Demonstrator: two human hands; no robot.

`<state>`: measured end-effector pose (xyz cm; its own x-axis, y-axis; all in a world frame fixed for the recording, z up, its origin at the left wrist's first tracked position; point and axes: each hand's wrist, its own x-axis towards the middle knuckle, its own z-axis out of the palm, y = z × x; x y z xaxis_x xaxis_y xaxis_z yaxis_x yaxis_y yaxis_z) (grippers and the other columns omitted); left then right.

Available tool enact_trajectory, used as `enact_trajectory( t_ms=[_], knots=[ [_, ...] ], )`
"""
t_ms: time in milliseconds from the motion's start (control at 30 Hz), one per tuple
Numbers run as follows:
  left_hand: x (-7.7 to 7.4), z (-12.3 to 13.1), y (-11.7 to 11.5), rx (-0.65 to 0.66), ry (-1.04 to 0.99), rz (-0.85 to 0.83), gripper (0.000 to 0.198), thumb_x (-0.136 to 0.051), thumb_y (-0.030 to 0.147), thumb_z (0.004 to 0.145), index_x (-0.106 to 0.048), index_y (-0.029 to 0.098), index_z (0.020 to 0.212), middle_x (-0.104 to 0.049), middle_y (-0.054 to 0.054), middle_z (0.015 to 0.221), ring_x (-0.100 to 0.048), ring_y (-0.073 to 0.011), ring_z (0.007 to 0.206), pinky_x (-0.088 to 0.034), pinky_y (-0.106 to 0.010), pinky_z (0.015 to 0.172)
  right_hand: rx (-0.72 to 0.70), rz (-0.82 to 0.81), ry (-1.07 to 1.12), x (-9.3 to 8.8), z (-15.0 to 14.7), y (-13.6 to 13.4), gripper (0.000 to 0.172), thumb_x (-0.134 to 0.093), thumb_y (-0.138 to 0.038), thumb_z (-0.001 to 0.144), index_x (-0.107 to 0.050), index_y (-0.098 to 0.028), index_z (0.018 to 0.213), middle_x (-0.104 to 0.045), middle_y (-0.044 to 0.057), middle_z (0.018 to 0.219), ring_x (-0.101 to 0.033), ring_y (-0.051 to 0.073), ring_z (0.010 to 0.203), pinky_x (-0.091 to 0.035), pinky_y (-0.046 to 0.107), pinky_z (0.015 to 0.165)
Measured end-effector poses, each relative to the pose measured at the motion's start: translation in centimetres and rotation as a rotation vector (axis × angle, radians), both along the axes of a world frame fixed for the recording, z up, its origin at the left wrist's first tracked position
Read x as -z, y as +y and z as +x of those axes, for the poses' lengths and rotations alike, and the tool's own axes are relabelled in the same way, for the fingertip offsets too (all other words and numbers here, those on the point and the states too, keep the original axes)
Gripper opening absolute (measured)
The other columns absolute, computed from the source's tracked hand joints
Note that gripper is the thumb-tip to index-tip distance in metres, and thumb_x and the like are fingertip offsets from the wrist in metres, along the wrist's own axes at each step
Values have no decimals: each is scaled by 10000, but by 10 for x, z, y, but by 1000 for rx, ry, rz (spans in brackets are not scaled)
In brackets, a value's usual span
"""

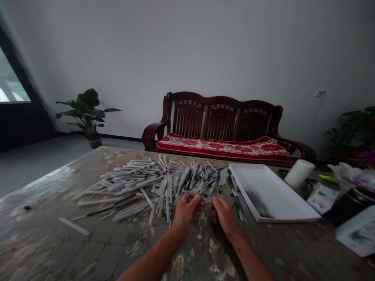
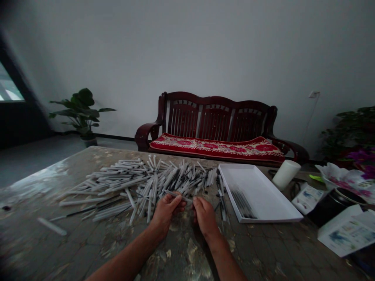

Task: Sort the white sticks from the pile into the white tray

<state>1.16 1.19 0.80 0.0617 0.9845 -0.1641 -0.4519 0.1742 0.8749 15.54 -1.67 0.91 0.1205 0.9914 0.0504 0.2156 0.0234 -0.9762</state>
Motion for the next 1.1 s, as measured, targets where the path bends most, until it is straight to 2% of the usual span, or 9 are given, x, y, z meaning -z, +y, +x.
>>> enact_trajectory(
  t_ms=[100, 200, 300, 433, 533, 633, 867, 967, 1100],
  knots=[
    [3, -3, 3, -82, 200, 82, 322, -749, 392, 647, -558, 176, 792, -611, 24, 615, -580, -127, 516, -452, -223, 469, 186, 127, -188, -3, 5, 1, 469, -400, -617, 878, -543, -222, 670, -488, -34, 497, -460, 140, 443, -355, 244, 443],
    [3, -7, 3, -225, 449, 281, 275, -704, 284, 680, -562, 186, 894, -570, 47, 673, -546, -117, 532, -446, -229, 509, 324, 270, -393, -4, 6, -1, 462, -397, -567, 902, -551, -211, 651, -521, -18, 525, -458, 136, 496, -325, 243, 499],
    [1, -12, -1, -225, 691, 525, 310, -654, 184, 703, -626, 209, 1011, -576, 23, 799, -553, -120, 609, -474, -265, 635, 264, 383, -510, -5, 1, -8, 442, -421, -499, 919, -514, -209, 599, -507, -24, 527, -427, 120, 507, -294, 239, 521],
    [-2, -16, -4, -151, 842, 678, 150, -611, 179, 757, -696, 233, 868, -603, -11, 835, -602, -171, 778, -471, -290, 739, 106, 395, -429, -7, -2, -12, 415, -360, -441, 964, -583, -207, 704, -549, -14, 591, -506, 135, 563, -351, 232, 560],
    [-2, -17, 0, -235, 723, 590, 72, -624, 242, 763, -681, 209, 792, -610, -9, 783, -600, -168, 744, -471, -274, 703, 156, 297, -444, -7, 8, -6, 386, -321, -396, 980, -640, -210, 869, -643, 22, 753, -604, 168, 709, -414, 248, 649],
    [-3, -15, 5, -257, 457, 378, 184, -620, 362, 764, -664, 186, 800, -593, 15, 655, -566, -144, 604, -448, -247, 576, 179, 207, -704, -5, 19, 0, 211, -476, -309, 919, -669, -224, 911, -676, 46, 938, -631, 209, 904, -422, 282, 770],
    [-6, -8, 7, -202, 74, 61, 440, -765, 518, 581, -660, 149, 797, -629, 6, 615, -581, -129, 560, -442, -224, 500, 62, 162, -1134, -1, 18, -2, 98, -612, -166, 821, -679, -235, 833, -665, 56, 927, -628, 237, 946, -430, 294, 757],
    [-5, -7, 7, -177, 5, -5, 474, -799, 515, 539, -664, 144, 801, -646, -2, 643, -597, -124, 571, -455, -220, 505, 119, 193, -1111, 0, 17, -1, 90, -602, -159, 829, -660, -227, 822, -676, 63, 925, -640, 236, 916, -443, 297, 744],
    [-4, -7, 6, -163, -26, -41, 466, -821, 508, 519, -659, 147, 764, -654, -4, 662, -614, -122, 586, -467, -218, 521, 200, 333, -858, 3, 17, 3, 128, -527, -194, 886, -644, -220, 928, -693, 57, 923, -661, 211, 884, -475, 299, 764]
  ],
)
